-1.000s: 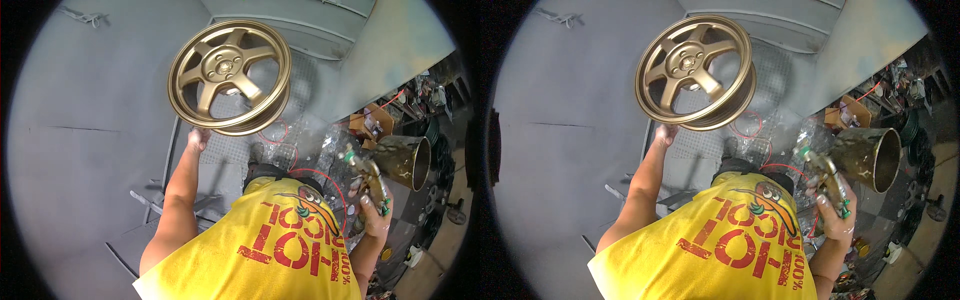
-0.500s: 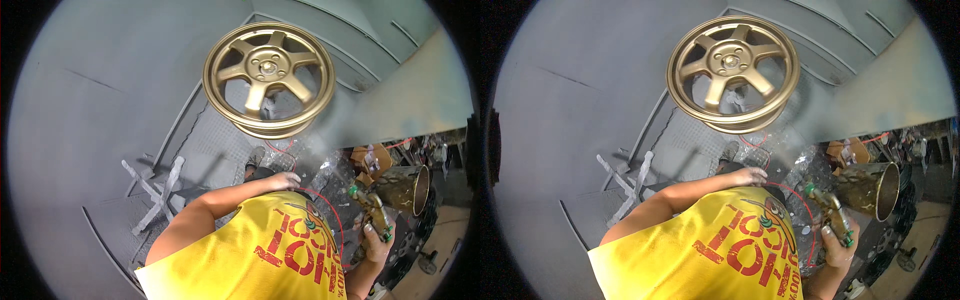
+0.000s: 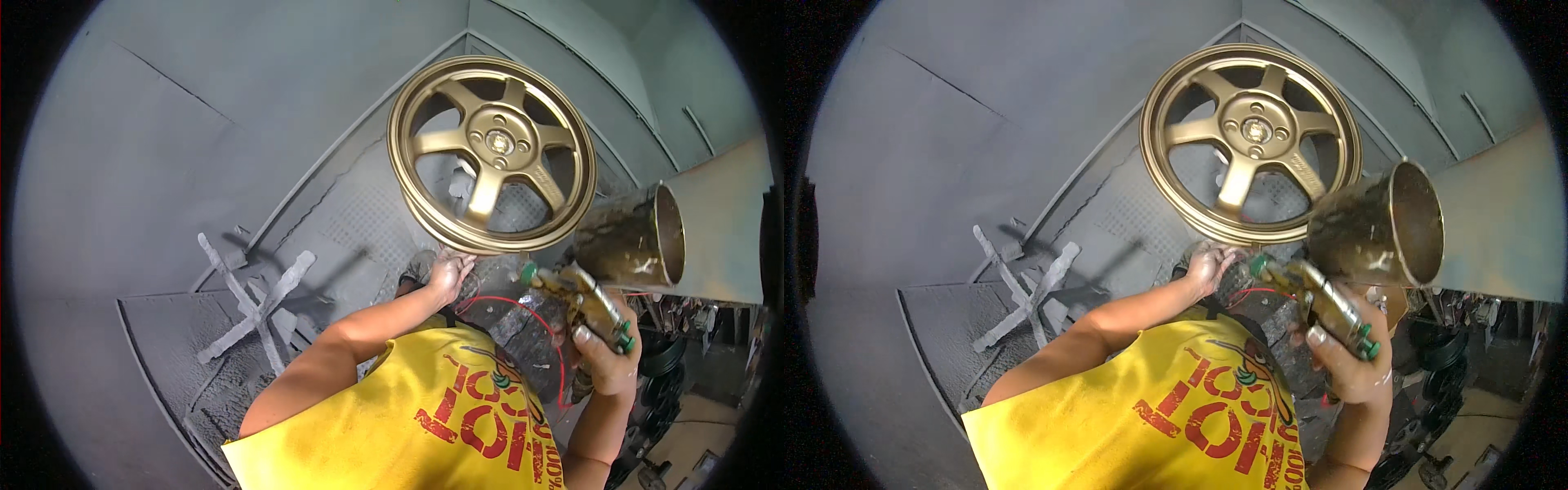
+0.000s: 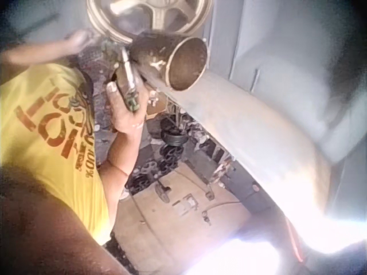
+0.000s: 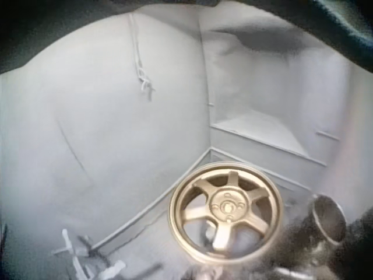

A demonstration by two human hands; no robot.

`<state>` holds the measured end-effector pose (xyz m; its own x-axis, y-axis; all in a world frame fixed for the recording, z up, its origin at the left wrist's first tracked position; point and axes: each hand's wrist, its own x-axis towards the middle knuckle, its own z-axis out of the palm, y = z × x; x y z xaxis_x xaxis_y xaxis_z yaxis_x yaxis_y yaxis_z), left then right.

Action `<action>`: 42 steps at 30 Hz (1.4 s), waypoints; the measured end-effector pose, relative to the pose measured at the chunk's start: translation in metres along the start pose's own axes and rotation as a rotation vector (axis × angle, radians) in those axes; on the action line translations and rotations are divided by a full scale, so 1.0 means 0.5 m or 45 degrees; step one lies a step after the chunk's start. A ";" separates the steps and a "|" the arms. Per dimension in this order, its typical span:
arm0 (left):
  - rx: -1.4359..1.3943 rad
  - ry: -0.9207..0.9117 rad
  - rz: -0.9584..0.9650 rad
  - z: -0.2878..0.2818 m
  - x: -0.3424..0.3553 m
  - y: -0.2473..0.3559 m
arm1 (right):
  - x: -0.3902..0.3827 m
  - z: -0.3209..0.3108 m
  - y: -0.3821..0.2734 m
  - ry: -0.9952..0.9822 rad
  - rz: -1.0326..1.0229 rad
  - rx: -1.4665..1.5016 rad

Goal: The person places a car rim on a stand, pours liquid through a filter into a spray gun, and uses the spray gun to apply paint to the center and spokes of the rim.

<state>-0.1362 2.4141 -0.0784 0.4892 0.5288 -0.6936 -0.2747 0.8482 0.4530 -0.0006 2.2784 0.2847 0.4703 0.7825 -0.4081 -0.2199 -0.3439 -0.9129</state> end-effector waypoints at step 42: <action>0.941 -0.198 0.452 -0.143 0.361 0.594 | -0.223 -0.137 0.194 0.750 -0.079 0.190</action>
<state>-0.1885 2.7636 -0.1092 0.5998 0.7044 -0.3796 0.1536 0.3642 0.9186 -0.0157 2.1221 0.2407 0.8704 0.3652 -0.3301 -0.2744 -0.1968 -0.9413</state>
